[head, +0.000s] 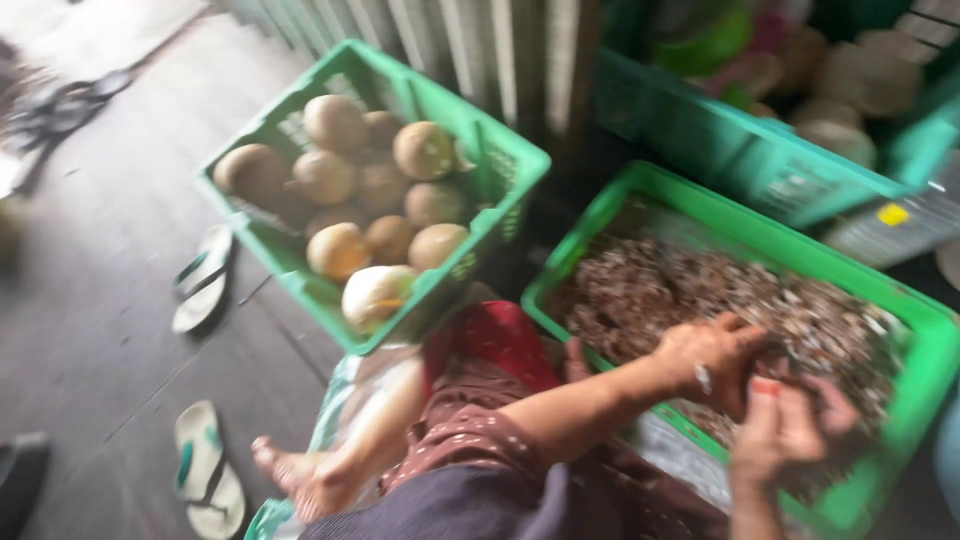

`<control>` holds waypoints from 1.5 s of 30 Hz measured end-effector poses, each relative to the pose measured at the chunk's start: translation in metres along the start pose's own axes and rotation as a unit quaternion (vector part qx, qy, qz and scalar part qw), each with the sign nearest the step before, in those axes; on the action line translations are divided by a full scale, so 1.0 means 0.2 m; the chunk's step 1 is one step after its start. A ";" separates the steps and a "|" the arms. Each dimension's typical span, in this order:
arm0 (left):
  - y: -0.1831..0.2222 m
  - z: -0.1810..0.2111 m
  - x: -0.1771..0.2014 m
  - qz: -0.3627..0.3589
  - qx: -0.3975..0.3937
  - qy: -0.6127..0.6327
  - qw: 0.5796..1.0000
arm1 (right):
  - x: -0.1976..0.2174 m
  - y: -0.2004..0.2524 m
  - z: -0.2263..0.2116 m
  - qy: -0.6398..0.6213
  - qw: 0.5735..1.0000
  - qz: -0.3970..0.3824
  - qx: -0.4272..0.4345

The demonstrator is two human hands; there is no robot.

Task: The person is using a small knife to scrape and peel the outer skin of small coconuts over a green tray.

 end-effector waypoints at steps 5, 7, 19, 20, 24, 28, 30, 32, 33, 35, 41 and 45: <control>-0.02 -0.08 -0.12 -0.083 0.047 -0.055 0.994 | 0.09 0.01 0.59 0.048 0.967 -0.169 -0.182; -0.07 -0.13 -0.12 -0.086 0.044 -0.062 0.993 | -0.08 -0.01 0.18 0.305 0.907 -0.245 0.153; -0.08 -0.15 -0.21 -0.116 0.068 -0.083 0.987 | 0.02 -0.10 0.29 0.065 0.967 -0.082 -0.232; -0.08 -0.12 -0.23 -0.095 0.021 -0.079 0.992 | -0.01 -0.13 0.08 0.202 0.970 -0.119 -0.067; -0.07 -0.06 -0.17 -0.095 0.010 -0.052 0.994 | 0.00 -0.10 0.31 -0.035 0.997 -0.070 0.007; -0.04 -0.02 -0.06 -0.044 -0.009 -0.039 0.998 | 0.01 0.10 0.91 -0.237 0.837 -0.081 -0.487; -0.06 -0.12 -0.07 -0.088 0.043 0.021 0.995 | -0.07 0.13 0.84 -0.326 0.823 -0.090 -0.457; -0.07 -0.14 -0.08 -0.082 0.051 0.016 0.995 | -0.06 0.17 0.98 -0.325 0.816 -0.085 -0.470; -0.08 -0.15 -0.10 -0.077 0.057 0.013 0.995 | -0.03 0.21 1.06 -0.322 0.810 -0.079 -0.483; -0.04 -0.17 0.02 -0.124 0.097 -0.001 0.988 | -0.11 0.15 0.87 -0.328 0.801 -0.049 -0.497; 0.00 -0.05 0.06 -0.029 -0.008 -0.075 0.997 | 0.10 0.20 0.93 -0.183 0.823 0.113 -0.526; -0.02 -0.17 -0.11 -0.217 0.109 -0.028 0.970 | 0.04 0.03 0.58 -0.079 0.879 0.069 -0.465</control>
Point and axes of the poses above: each hand's wrist, its own y-axis away from the middle knuckle, its own x-axis out of the back of the hand, z = x × y, the point moved 10 cm from there along -y, towards the middle knuckle, and after that the axes turned 6 degrees about x, right-handed, at the moved point
